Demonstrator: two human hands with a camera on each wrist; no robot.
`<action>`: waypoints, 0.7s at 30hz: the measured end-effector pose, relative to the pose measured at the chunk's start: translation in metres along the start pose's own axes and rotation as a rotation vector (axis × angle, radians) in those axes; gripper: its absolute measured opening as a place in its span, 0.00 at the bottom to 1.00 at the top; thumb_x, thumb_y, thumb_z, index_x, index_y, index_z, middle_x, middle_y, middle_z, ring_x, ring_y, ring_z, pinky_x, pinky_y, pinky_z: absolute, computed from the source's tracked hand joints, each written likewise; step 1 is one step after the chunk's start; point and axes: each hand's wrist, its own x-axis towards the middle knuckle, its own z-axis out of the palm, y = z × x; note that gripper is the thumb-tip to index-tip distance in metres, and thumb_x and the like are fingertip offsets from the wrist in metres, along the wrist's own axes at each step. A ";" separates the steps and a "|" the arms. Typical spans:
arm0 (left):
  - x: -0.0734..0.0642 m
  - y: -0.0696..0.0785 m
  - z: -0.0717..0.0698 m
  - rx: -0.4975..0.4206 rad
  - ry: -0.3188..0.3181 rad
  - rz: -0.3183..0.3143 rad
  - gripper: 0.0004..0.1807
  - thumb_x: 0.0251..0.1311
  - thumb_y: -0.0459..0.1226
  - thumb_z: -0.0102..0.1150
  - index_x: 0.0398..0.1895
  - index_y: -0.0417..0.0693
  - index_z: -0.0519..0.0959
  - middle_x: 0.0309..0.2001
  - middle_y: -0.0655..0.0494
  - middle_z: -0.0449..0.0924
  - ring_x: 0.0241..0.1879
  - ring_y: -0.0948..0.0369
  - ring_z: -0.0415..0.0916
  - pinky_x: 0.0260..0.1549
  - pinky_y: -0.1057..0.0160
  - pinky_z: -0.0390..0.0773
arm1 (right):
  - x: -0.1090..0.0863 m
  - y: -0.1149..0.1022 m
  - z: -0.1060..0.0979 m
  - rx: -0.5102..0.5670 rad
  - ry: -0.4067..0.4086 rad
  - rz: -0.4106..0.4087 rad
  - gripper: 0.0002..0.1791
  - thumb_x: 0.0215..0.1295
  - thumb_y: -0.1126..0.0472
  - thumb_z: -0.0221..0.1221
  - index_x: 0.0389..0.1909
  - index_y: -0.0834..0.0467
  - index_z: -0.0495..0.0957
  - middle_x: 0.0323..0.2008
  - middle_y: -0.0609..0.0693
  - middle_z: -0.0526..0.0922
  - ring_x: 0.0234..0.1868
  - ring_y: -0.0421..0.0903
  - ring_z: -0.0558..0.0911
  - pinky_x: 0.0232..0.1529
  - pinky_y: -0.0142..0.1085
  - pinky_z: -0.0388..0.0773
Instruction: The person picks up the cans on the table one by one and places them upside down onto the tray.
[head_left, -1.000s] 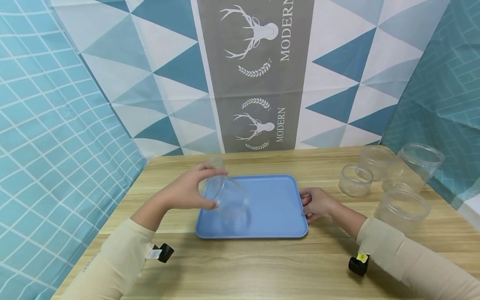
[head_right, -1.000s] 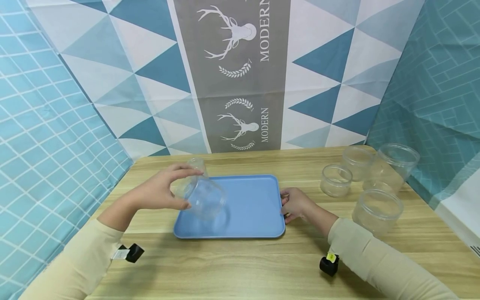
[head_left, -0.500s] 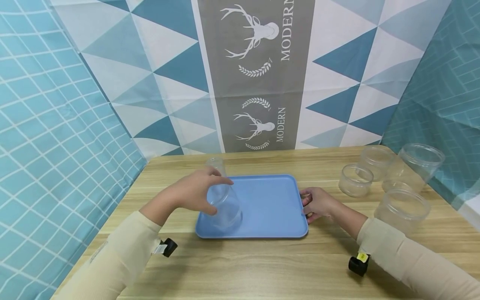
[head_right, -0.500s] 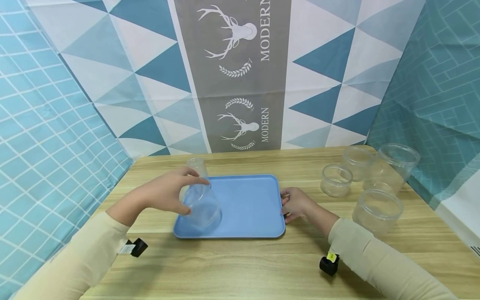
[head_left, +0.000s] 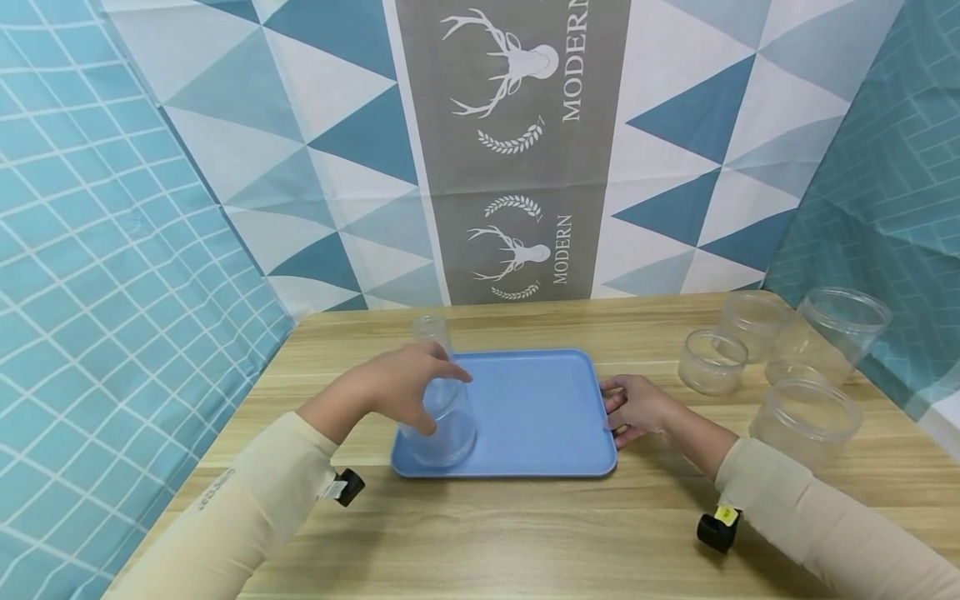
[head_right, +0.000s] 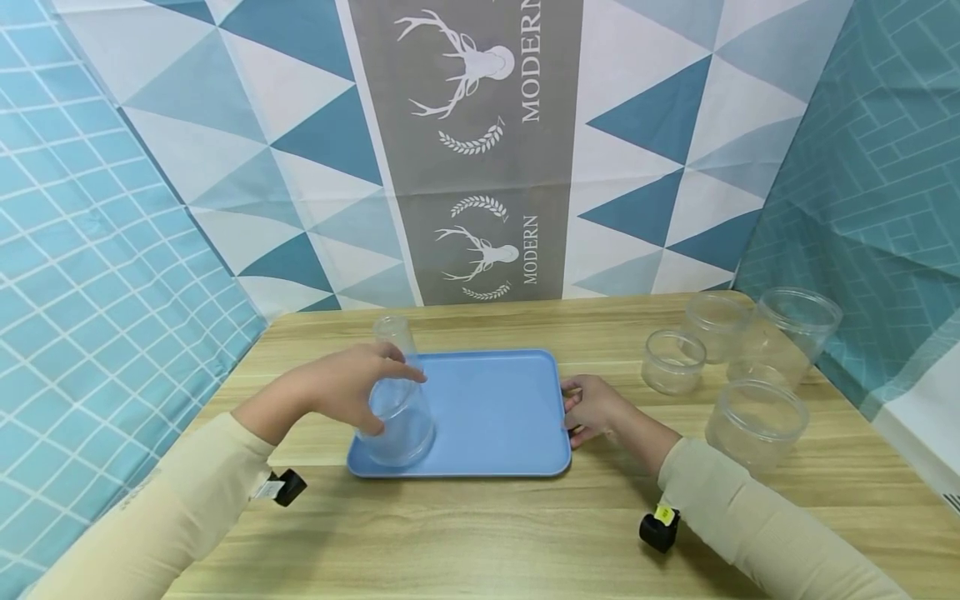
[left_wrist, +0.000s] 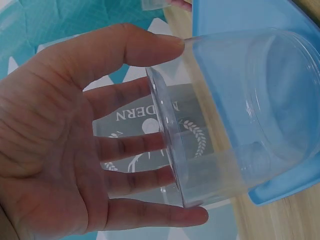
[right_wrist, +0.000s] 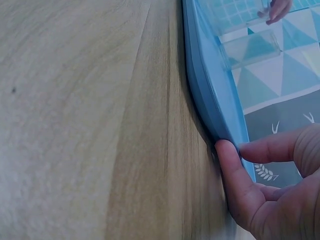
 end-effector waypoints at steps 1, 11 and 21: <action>0.001 0.001 0.000 0.004 -0.007 -0.003 0.39 0.37 0.36 0.72 0.62 0.56 0.77 0.54 0.49 0.72 0.49 0.54 0.71 0.36 0.60 0.77 | 0.000 0.000 0.000 0.005 0.003 0.003 0.41 0.49 0.84 0.57 0.67 0.77 0.54 0.37 0.61 0.71 0.28 0.49 0.78 0.29 0.45 0.85; 0.005 0.001 0.005 0.027 -0.031 -0.037 0.40 0.35 0.36 0.74 0.62 0.57 0.77 0.53 0.49 0.72 0.46 0.55 0.72 0.33 0.61 0.77 | -0.001 0.001 0.000 0.011 0.003 0.005 0.41 0.49 0.83 0.58 0.67 0.77 0.54 0.37 0.61 0.71 0.28 0.50 0.78 0.29 0.45 0.85; 0.004 0.000 0.002 0.025 -0.053 -0.048 0.40 0.37 0.35 0.74 0.63 0.56 0.76 0.56 0.48 0.72 0.50 0.54 0.72 0.35 0.61 0.77 | 0.000 0.002 0.000 0.013 0.001 0.002 0.40 0.49 0.83 0.57 0.66 0.77 0.54 0.36 0.60 0.70 0.27 0.49 0.78 0.29 0.44 0.85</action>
